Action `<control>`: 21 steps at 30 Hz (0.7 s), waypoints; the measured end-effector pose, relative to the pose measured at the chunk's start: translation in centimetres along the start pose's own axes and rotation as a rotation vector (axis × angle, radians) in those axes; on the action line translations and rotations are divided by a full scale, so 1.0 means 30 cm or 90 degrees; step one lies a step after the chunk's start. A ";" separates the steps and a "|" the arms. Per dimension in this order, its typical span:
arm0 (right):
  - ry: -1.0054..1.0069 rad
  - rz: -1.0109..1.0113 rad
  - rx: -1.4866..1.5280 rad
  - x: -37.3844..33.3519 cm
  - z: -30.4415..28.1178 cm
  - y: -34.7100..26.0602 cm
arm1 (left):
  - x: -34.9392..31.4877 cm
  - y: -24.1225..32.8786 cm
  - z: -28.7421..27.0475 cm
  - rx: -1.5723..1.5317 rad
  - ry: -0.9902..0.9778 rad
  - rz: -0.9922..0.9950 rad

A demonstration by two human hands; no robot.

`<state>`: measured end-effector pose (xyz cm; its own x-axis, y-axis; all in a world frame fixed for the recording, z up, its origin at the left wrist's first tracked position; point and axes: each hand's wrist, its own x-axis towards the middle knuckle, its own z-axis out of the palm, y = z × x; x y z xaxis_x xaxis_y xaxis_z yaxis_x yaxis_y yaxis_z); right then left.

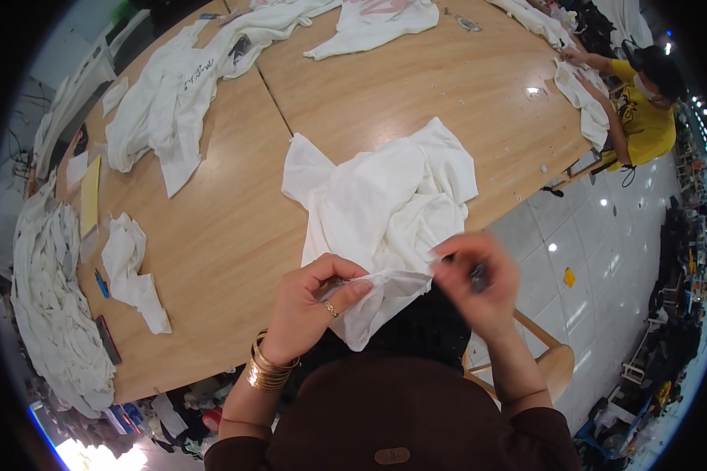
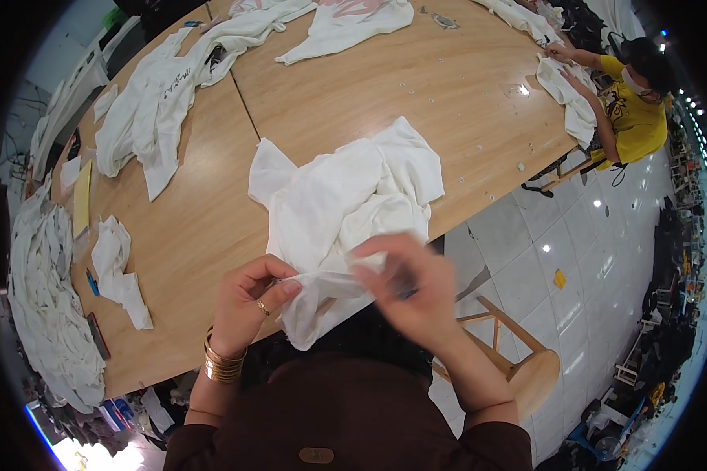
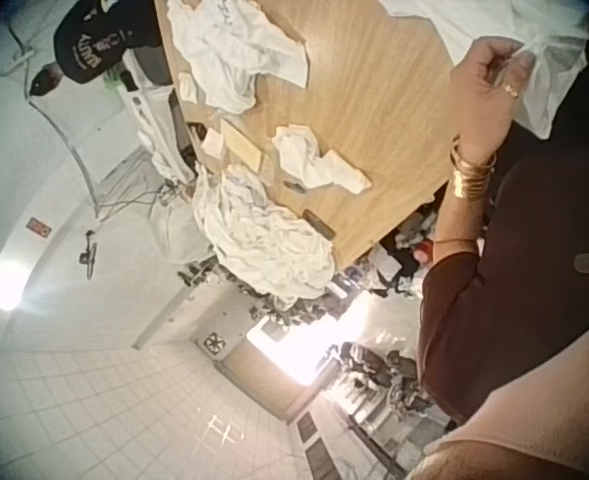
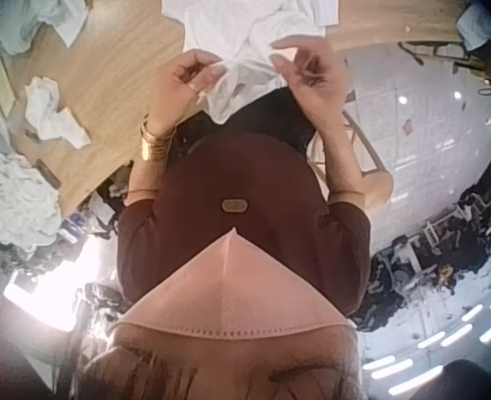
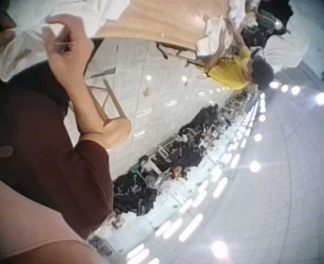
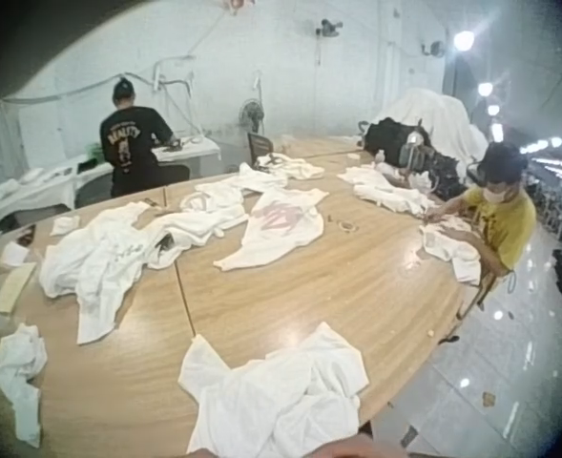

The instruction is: Trimming loose threads and excess fabric from t-shirts using snips.

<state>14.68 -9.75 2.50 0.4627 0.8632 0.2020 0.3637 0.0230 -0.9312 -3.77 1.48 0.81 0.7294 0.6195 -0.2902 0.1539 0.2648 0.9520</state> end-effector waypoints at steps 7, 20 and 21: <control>-0.101 -0.161 -0.079 0.001 0.070 0.022 | 0.008 -0.001 0.001 0.003 -0.039 0.006; 0.292 0.063 -0.059 0.095 -0.161 0.041 | -0.002 0.015 -0.025 -0.009 -0.001 -0.012; 0.252 0.054 -0.291 0.101 -0.170 0.042 | -0.002 0.016 -0.025 -0.007 -0.003 -0.014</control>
<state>20.66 -9.66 3.47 0.7392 0.5971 0.3115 0.5817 -0.3329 -0.7422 -4.23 2.13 1.22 0.7290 0.6102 -0.3103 0.1622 0.2865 0.9443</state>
